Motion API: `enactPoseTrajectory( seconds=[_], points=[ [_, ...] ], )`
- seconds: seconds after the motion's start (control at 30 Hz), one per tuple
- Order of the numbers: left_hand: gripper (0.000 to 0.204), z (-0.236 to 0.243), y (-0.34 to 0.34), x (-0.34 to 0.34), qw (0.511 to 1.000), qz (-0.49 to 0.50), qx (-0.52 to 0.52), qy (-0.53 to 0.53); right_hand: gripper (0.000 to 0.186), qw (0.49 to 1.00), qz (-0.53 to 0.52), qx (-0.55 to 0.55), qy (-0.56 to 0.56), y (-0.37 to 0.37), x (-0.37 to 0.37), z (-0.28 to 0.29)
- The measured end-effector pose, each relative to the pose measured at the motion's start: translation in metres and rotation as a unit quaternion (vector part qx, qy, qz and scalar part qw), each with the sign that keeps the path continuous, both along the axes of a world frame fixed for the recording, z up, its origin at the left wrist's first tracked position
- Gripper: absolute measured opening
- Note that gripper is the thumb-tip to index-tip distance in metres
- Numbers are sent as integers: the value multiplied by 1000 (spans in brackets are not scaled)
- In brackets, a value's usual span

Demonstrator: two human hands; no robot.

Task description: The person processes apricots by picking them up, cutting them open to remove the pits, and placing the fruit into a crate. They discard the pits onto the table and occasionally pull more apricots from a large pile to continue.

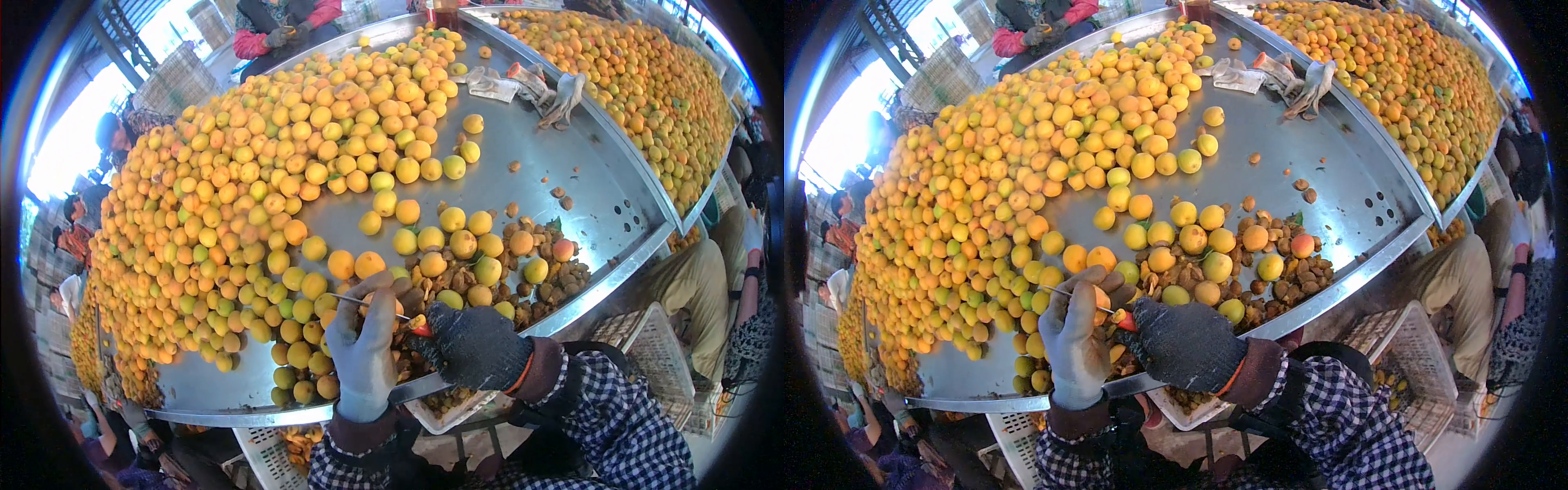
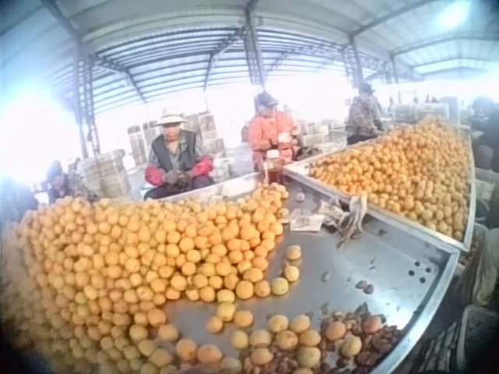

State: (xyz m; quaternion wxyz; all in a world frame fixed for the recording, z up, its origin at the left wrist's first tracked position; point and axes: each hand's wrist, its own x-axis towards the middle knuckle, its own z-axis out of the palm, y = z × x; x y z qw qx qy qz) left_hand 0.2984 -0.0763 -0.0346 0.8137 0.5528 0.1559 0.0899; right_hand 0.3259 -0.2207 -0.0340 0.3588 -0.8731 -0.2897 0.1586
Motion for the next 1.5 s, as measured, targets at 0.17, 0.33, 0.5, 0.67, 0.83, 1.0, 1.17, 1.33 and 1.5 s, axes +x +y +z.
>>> enactPoseTrajectory(
  seconds=[0.17, 0.33, 0.5, 0.67, 0.83, 1.0, 1.17, 1.33, 1.5],
  points=[
    [32, 12, 5, -13, 989, -42, 138, -7, 36, 995, 75, -14, -59, -9, 6, 0],
    [34, 15, 0, -25, 969, -119, 217, -10, 34, 996, 68, 46, -45, -26, -1, -9],
    [31, -3, 5, -18, 990, -22, -142, -14, 37, 996, 72, -22, -43, -20, -3, -25],
    [30, -10, 21, 0, 976, 32, -215, 4, 31, 976, -59, 211, 17, -63, 3, -9],
    [32, -2, 4, 3, 997, 33, -71, -13, 30, 871, -236, 400, 163, -80, 13, 8],
    [55, -21, -5, 11, 980, 181, 84, -8, 37, 829, -235, 505, 45, -61, -16, 17],
    [52, -11, -5, 1, 993, 111, -42, 24, 28, 875, -209, 431, 67, -52, -29, 30],
    [76, -28, 13, -10, 885, -26, 410, -221, 25, 935, -98, 335, -70, -41, -21, 21],
    [79, -36, 21, -8, 893, -32, 387, -229, 27, 949, -91, 299, 44, -42, -21, 27]
  ],
)
